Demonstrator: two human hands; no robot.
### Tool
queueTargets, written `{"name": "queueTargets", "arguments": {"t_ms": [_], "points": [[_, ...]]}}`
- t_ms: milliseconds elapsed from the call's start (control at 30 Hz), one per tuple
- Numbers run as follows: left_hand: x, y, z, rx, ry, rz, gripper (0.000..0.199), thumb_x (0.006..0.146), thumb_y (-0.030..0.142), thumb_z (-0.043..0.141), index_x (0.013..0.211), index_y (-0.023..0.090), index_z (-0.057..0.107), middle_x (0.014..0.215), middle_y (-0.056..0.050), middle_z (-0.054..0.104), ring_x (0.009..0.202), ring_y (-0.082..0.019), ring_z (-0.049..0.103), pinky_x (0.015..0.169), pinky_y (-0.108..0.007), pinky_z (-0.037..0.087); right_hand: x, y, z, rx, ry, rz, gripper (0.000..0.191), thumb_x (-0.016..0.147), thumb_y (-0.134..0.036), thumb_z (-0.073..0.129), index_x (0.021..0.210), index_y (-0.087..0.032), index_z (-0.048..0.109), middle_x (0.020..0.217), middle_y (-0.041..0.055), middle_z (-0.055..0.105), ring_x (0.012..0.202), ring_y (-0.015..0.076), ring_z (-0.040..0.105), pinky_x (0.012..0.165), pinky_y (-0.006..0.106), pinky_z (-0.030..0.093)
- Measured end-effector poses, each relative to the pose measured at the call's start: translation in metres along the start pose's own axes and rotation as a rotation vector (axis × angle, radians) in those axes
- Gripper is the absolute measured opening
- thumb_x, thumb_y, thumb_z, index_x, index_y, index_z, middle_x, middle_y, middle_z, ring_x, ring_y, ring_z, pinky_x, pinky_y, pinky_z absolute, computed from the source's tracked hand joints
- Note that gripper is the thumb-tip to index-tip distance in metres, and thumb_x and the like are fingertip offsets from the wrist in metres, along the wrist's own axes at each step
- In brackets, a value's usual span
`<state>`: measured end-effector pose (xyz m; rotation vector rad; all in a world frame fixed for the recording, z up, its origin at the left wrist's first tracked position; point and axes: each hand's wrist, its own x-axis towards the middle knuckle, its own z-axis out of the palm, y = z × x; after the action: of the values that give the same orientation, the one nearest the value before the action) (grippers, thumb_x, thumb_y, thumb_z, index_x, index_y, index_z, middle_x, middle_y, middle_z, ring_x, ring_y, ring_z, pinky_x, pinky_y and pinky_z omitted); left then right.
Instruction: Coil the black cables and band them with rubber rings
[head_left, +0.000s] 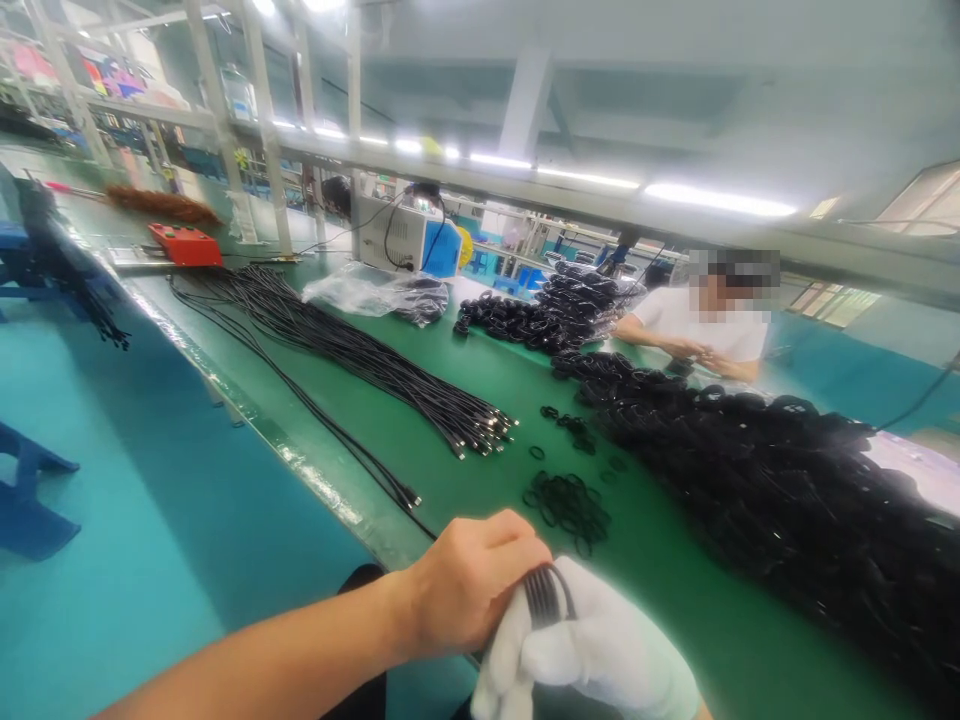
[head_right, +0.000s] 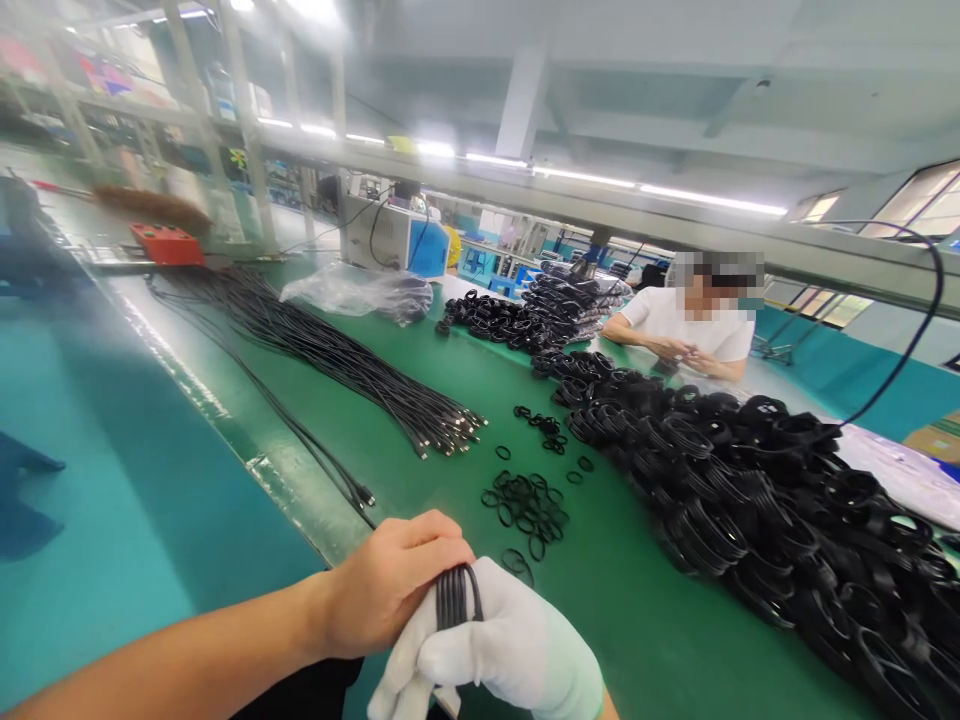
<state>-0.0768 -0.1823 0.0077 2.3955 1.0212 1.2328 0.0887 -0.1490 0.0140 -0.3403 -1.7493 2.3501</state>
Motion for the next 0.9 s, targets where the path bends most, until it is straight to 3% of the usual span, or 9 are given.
{"name": "queueTargets", "arguments": {"t_ms": [67,167,300,400,467,533,733,900], "points": [[0.002,-0.001,0.001,0.015,0.051,0.064,0.02,0.087,0.016,0.04,0.095,0.015,0.059,0.082,-0.007,0.06,0.071,-0.013,0.056,0.062,-0.02,0.047,-0.004,-0.004,0.005,-0.03,0.052,-0.032,0.05,0.081,-0.053,0.052,0.082,-0.006,0.069,0.067,0.012,0.067,0.056,0.0156,0.057,0.052,0.025,0.045],[0.005,0.0,-0.001,0.013,0.068,0.083,0.019,0.086,0.014,0.042,0.094,0.015,0.059,0.08,-0.006,0.058,0.069,-0.012,0.055,0.06,-0.019,0.047,-0.015,-0.013,0.006,-0.11,0.205,-0.03,0.057,0.086,-0.058,0.042,0.086,-0.007,0.068,0.072,0.0127,0.067,0.065,0.0191,0.061,0.062,0.031,0.049],[0.008,-0.001,-0.009,0.009,0.05,0.005,0.02,0.086,0.011,0.041,0.096,0.014,0.058,0.085,-0.006,0.057,0.075,-0.012,0.056,0.067,-0.02,0.047,-0.026,-0.023,-0.007,-0.14,0.399,-0.096,0.063,0.088,-0.063,0.031,0.093,-0.011,0.067,0.078,0.0124,0.067,0.072,0.0223,0.062,0.07,0.037,0.05],[0.009,-0.005,-0.011,0.032,-0.018,-0.099,0.024,0.085,0.009,0.04,0.099,0.017,0.058,0.09,-0.005,0.056,0.077,-0.013,0.056,0.071,-0.022,0.047,-0.024,-0.027,-0.012,-0.175,0.559,-0.143,0.053,0.086,-0.059,0.042,0.116,-0.018,0.059,0.104,0.0125,0.065,0.096,0.0262,0.06,0.082,0.039,0.048],[0.01,-0.007,-0.012,0.041,-0.068,-0.15,0.026,0.083,0.007,0.041,0.099,0.018,0.058,0.09,-0.004,0.055,0.077,-0.013,0.056,0.071,-0.022,0.047,-0.018,-0.03,-0.009,-0.261,0.539,-0.104,0.054,0.081,-0.049,0.059,0.127,-0.023,0.05,0.124,0.0099,0.056,0.115,0.0278,0.05,0.096,0.041,0.041],[0.011,-0.007,-0.012,0.036,-0.102,-0.181,0.027,0.082,0.007,0.042,0.099,0.018,0.058,0.089,-0.003,0.055,0.077,-0.013,0.055,0.071,-0.022,0.046,-0.011,-0.03,-0.004,-0.316,0.461,-0.052,0.06,0.075,-0.04,0.068,0.129,-0.024,0.048,0.125,0.0088,0.054,0.117,0.0292,0.048,0.099,0.043,0.039],[0.018,-0.005,-0.017,-0.005,-0.127,-0.306,0.029,0.084,0.007,0.04,0.097,0.019,0.062,0.089,-0.002,0.056,0.077,-0.012,0.055,0.072,-0.021,0.045,0.012,-0.01,-0.009,-0.131,0.386,-0.007,0.05,0.065,-0.027,0.075,0.109,-0.015,0.056,0.09,0.0067,0.064,0.076,0.0244,0.066,0.069,0.041,0.055],[0.023,-0.009,-0.017,-0.085,-0.093,-0.527,0.019,0.081,0.013,0.048,0.092,0.021,0.06,0.084,0.001,0.061,0.075,-0.013,0.057,0.068,-0.022,0.045,0.016,0.004,-0.022,0.191,0.288,-0.068,0.041,0.072,-0.028,0.071,0.107,-0.011,0.057,0.09,0.0106,0.063,0.079,0.0225,0.065,0.065,0.039,0.057]]}}
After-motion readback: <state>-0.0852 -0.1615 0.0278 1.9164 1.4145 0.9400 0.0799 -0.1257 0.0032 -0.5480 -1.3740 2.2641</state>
